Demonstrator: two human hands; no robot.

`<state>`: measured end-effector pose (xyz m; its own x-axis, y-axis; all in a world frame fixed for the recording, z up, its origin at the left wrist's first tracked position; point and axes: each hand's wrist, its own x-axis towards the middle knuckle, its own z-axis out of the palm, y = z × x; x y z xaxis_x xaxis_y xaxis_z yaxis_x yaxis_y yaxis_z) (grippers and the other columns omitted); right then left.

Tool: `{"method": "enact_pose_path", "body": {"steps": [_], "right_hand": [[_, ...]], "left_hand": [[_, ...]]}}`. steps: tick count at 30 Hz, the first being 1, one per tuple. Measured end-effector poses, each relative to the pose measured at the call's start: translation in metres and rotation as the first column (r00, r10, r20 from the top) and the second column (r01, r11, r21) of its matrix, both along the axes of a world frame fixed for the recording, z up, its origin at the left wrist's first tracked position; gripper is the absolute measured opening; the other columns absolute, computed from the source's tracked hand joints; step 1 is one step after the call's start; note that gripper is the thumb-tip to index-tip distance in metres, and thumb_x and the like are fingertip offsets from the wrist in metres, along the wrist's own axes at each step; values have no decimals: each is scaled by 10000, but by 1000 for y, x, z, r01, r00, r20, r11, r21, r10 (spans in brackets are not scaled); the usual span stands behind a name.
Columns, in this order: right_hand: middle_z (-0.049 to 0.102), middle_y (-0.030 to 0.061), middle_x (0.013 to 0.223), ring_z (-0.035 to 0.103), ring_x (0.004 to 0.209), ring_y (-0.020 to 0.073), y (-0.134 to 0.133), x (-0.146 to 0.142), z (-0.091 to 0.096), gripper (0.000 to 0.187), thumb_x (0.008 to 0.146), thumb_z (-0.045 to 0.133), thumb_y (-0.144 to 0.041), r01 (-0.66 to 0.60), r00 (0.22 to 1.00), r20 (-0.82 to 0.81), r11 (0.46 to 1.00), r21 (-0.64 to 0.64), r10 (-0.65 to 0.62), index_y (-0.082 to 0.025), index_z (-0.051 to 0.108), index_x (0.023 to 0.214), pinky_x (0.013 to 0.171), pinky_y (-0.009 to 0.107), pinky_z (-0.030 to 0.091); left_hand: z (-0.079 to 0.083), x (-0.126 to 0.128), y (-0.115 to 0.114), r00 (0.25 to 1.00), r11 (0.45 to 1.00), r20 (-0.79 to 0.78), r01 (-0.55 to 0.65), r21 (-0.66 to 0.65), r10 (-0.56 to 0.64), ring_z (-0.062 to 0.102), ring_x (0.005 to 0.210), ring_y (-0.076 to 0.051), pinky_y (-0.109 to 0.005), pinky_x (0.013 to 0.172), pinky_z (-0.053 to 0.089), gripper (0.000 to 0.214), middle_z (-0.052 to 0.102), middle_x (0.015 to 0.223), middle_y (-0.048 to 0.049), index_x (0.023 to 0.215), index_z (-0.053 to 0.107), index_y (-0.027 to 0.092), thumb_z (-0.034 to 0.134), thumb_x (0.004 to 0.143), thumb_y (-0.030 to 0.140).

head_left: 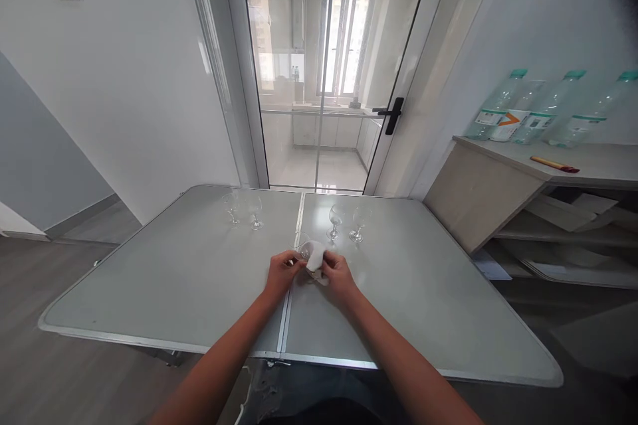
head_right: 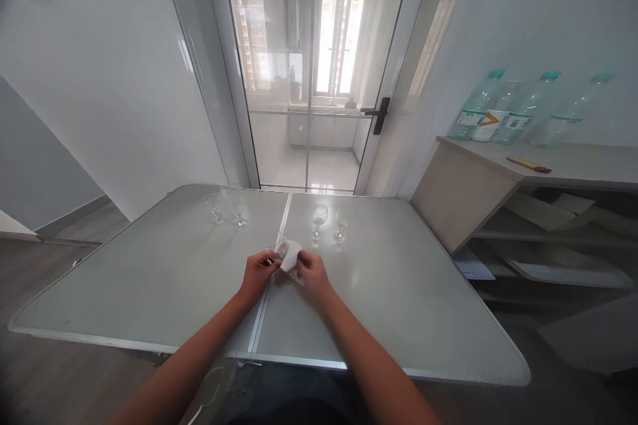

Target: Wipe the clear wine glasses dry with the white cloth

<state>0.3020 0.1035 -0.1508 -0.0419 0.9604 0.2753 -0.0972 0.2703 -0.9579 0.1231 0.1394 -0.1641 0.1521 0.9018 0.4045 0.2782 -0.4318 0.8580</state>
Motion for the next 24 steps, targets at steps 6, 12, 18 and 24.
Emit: {"method": "enact_pose_path", "body": {"steps": [6, 12, 18, 24], "right_hand": [[655, 27, 829, 574, 777, 185, 4, -5, -6, 362, 743, 854, -430, -45, 993, -110, 995, -94, 34, -186, 658, 925, 732, 324, 500], [665, 27, 776, 598, 764, 200, 3, -2, 1, 416, 726, 850, -518, -121, 980, -175, 983, -139, 96, -181, 677, 898, 707, 343, 521], [708, 53, 818, 636, 748, 197, -11, -6, 8, 459, 695, 885, -483, -307, 939, -221, 930, -202, 262, -167, 705, 975, 695, 314, 524], [673, 31, 806, 579, 730, 181, -11, -3, 11, 327, 754, 815, -409, -297, 955, -65, 932, -208, 290, -172, 689, 941, 689, 294, 467]], "left_hand": [[10, 1, -6, 998, 998, -37, 54, 25, -53, 508, 643, -141, -266, 629, 403, 290, 605, 684, 1, 689, 669, 191, 685, 877, 411], [13, 1, -4, 976, 979, 72, 204, 21, -205, 584, 889, -197, -316, 797, 470, 379, 650, 945, -57, 951, 621, 199, 650, 903, 574], [17, -2, -9, 843, 910, 383, 414, -12, -378, 600, 1218, -290, -425, 1018, 473, 672, 626, 1306, -173, 1422, 440, 214, 635, 911, 604], [16, 0, -12, 862, 942, 394, 335, 28, -318, 609, 1186, -279, -426, 996, 491, 616, 623, 1265, -164, 1406, 464, 210, 631, 931, 565]]}}
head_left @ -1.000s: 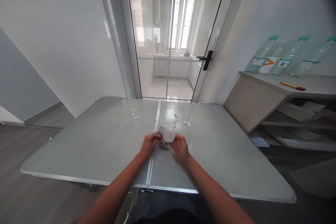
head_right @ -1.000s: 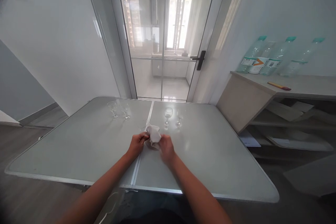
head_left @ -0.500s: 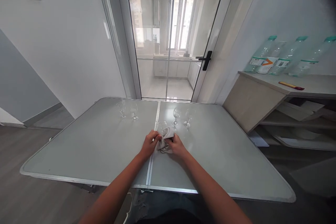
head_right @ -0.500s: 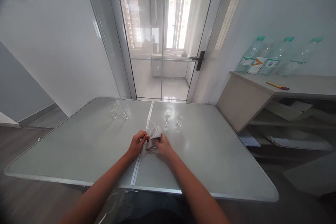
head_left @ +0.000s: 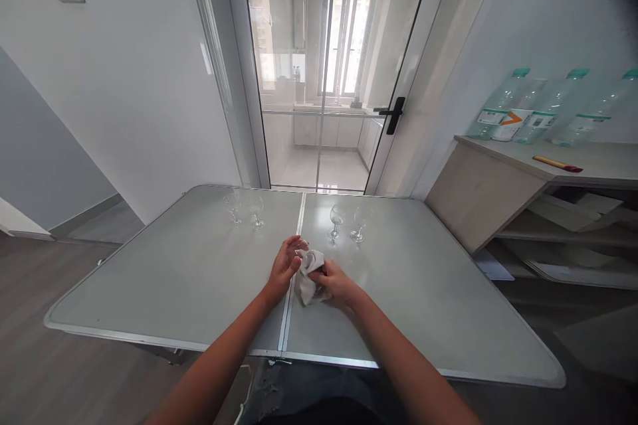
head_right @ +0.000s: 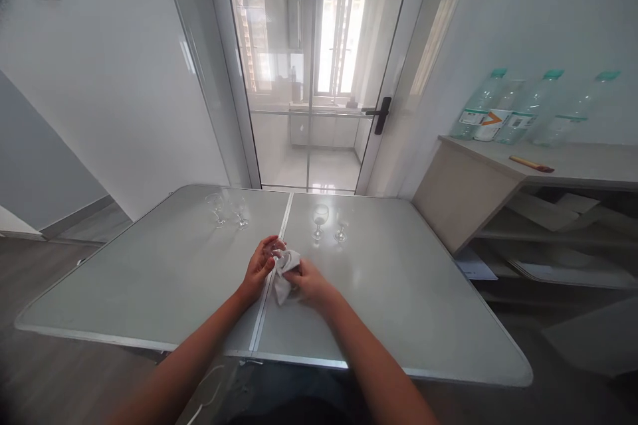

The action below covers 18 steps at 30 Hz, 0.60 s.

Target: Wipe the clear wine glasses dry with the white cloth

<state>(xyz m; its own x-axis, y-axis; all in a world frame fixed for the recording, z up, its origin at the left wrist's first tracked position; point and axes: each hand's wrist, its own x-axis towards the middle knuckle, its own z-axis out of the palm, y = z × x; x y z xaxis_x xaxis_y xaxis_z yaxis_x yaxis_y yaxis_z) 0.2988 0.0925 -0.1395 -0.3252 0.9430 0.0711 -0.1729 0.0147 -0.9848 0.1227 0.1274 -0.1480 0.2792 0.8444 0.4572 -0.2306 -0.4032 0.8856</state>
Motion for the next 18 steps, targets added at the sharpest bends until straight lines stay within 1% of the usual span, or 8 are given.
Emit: {"method": "enact_pose_path", "body": {"steps": [1, 3, 5, 9, 13, 15, 17, 18], "right_hand": [[651, 18, 784, 548, 728, 172, 1, -1, 1, 249, 754, 801, -352, 81, 995, 56, 995, 56, -85, -178, 683, 887, 691, 283, 444], [605, 3, 756, 491, 738, 164, 1, -3, 2, 121, 745, 754, -240, 250, 949, 148, 951, 180, -277, -193, 654, 794, 699, 271, 403], [573, -3, 736, 461, 743, 165, 1, -4, 4, 91, 723, 716, -186, 321, 916, 176, 921, 219, -361, -203, 632, 756, 702, 270, 380], [618, 14, 724, 512, 697, 171, 4, 1, 8, 170, 667, 764, -254, 131, 985, 110, 991, 32, -134, -177, 678, 791, 666, 286, 392], [657, 50, 751, 561, 666, 185, 4, 10, 9, 315, 706, 756, -423, 14, 999, 50, 998, -59, -11, -156, 707, 865, 649, 310, 428], [654, 40, 770, 557, 686, 185, 2, 11, 9, 300, 744, 731, -422, 40, 996, 84, 999, -22, -38, -167, 709, 900, 669, 307, 427], [646, 37, 798, 550, 753, 200, 1, 9, 8, 202, 773, 696, -348, 148, 960, 215, 979, 141, -176, -183, 700, 888, 722, 312, 422], [643, 44, 819, 545, 804, 214, 0, 6, 7, 147, 776, 673, -302, 206, 921, 278, 948, 242, -272, -188, 690, 867, 760, 319, 419]], "left_hand": [[-1, 1, 1, 999, 999, 4, -40, 7, 40, 598, 1206, -280, -424, 999, 491, 606, 612, 1287, -167, 1409, 461, 216, 640, 932, 545], [-1, 2, 4, 995, 995, 29, -94, 18, 94, 581, 1238, -283, -422, 992, 499, 593, 590, 1329, -174, 1411, 457, 229, 664, 929, 508], [0, 2, 5, 994, 996, 75, -83, 26, 81, 578, 1244, -288, -428, 985, 513, 598, 580, 1347, -177, 1405, 466, 234, 697, 913, 484], [2, 1, 3, 988, 999, 150, 47, -3, -46, 562, 1283, -312, -484, 1045, 509, 612, 597, 1335, -171, 1384, 511, 219, 745, 878, 471], [1, 0, 3, 974, 986, 186, 144, -79, -127, 528, 1345, -334, -528, 1099, 479, 617, 607, 1346, -164, 1385, 526, 215, 747, 873, 479], [1, 1, 4, 971, 988, 212, 129, -89, -108, 540, 1331, -319, -533, 1118, 466, 607, 607, 1349, -157, 1383, 529, 219, 754, 872, 456], [2, 1, 6, 971, 993, 232, 82, -84, -61, 558, 1301, -295, -531, 1135, 456, 589, 610, 1337, -144, 1368, 539, 223, 772, 864, 418], [3, 1, 7, 970, 995, 239, 56, -82, -35, 565, 1287, -283, -528, 1142, 452, 578, 609, 1332, -137, 1359, 544, 226, 779, 859, 398]]}}
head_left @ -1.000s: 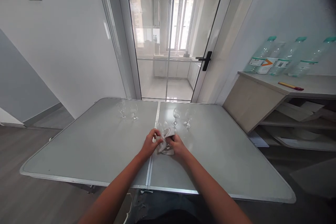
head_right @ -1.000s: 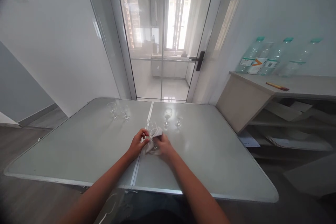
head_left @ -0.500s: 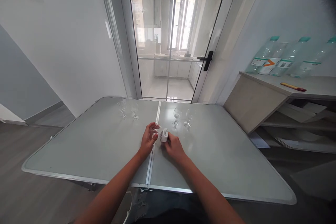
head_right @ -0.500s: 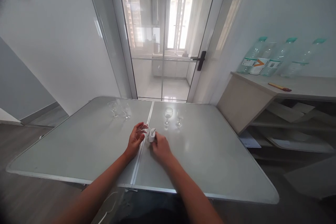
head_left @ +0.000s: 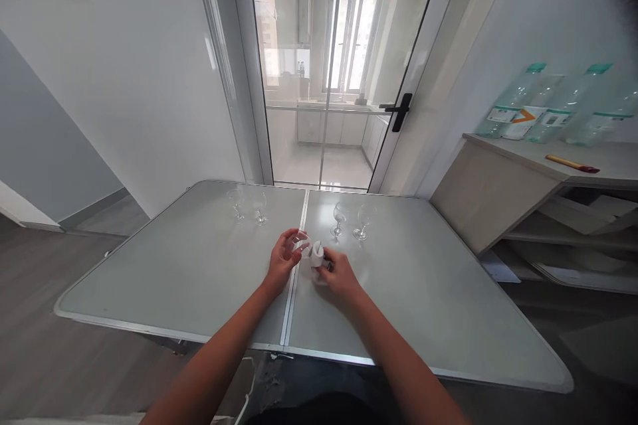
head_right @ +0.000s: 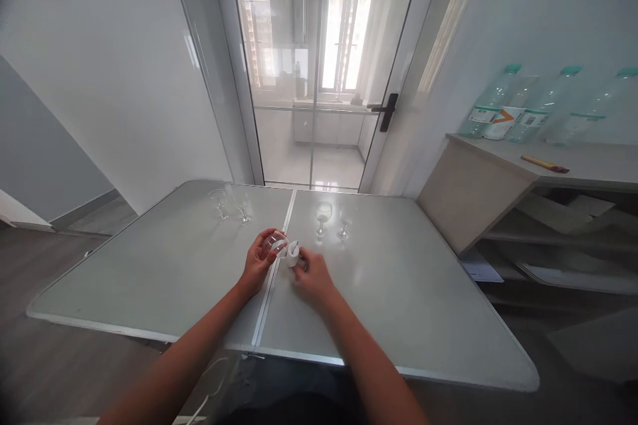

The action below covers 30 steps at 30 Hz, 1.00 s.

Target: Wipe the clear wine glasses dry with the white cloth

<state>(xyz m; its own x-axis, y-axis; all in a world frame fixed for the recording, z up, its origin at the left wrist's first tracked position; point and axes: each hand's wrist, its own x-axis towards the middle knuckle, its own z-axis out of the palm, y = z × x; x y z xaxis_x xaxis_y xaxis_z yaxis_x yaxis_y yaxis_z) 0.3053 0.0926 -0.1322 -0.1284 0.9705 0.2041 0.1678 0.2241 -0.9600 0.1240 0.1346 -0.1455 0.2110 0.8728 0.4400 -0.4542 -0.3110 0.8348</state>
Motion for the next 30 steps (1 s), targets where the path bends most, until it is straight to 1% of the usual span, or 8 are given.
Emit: {"method": "enact_pose_path", "body": {"steps": [2, 3, 8, 13, 19, 21, 26, 30], "right_hand": [[636, 64, 866, 530, 900, 238, 0, -5, -2, 82, 770, 630, -235, 119, 986, 102, 985, 127, -132, -195, 663, 834, 830, 336, 408], [633, 69, 878, 525, 926, 242, 0, -7, -3, 71, 763, 617, -217, 139, 984, 92, 983, 124, -151, -196, 650, 822, 848, 339, 405], [631, 32, 744, 568, 725, 201, 4, -3, -5, 125, 727, 637, -257, -17, 1000, -15, 998, -56, 16, -170, 676, 806, 675, 294, 435], [638, 41, 717, 563, 599, 173, 4, 6, -4, 240, 782, 623, -338, -92, 995, -46, 990, -106, 88, -141, 731, 867, 587, 287, 432], [623, 47, 778, 534, 852, 214, 0, -2, -2, 88, 719, 648, -210, 158, 987, -35, 986, 44, -157, -189, 724, 758, 754, 292, 409], [605, 34, 728, 520, 830, 205, 1, -3, -4, 72, 705, 644, -188, 229, 972, -70, 971, 64, -224, -190, 716, 703, 757, 291, 396], [588, -3, 604, 508, 609, 161, 11, 2, -11, 124, 707, 708, -278, 211, 962, -172, 977, -32, -213, -168, 710, 651, 602, 282, 382], [672, 30, 716, 564, 625, 171, 14, 8, -13, 232, 773, 710, -394, 290, 904, -302, 953, -86, -302, -173, 722, 840, 605, 304, 444]], "left_hand": [[2, 0, 1, 999, 999, 9, -37, 4, 37, 568, 1271, -270, -525, 1147, 450, 570, 602, 1329, -128, 1346, 549, 233, 792, 850, 374], [3, 0, 1, 999, 999, 10, -40, 6, 40, 568, 1269, -269, -525, 1148, 450, 568, 599, 1329, -126, 1342, 550, 235, 796, 847, 370], [5, -2, -3, 996, 996, -2, 84, -5, -84, 560, 1290, -295, -533, 1145, 447, 599, 601, 1326, -141, 1331, 555, 224, 820, 821, 392], [7, -2, -3, 990, 989, 32, 142, -40, -141, 553, 1299, -300, -532, 1138, 457, 625, 604, 1310, -138, 1320, 556, 221, 835, 799, 426], [7, 0, 1, 999, 999, 33, 20, -37, -18, 578, 1251, -261, -517, 1135, 464, 597, 596, 1296, -112, 1277, 556, 243, 861, 777, 358], [8, 0, 0, 999, 999, 28, 24, -40, -23, 582, 1244, -264, -518, 1127, 469, 604, 584, 1302, -111, 1276, 550, 250, 866, 772, 357], [13, 0, -5, 992, 992, 10, 123, -31, -123, 570, 1251, -292, -542, 1111, 475, 620, 578, 1293, -129, 1275, 559, 248, 872, 760, 393], [14, -2, -2, 997, 999, 67, 44, -24, -42, 554, 1265, -273, -554, 1142, 444, 604, 560, 1300, -107, 1264, 549, 270, 872, 764, 369]]}}
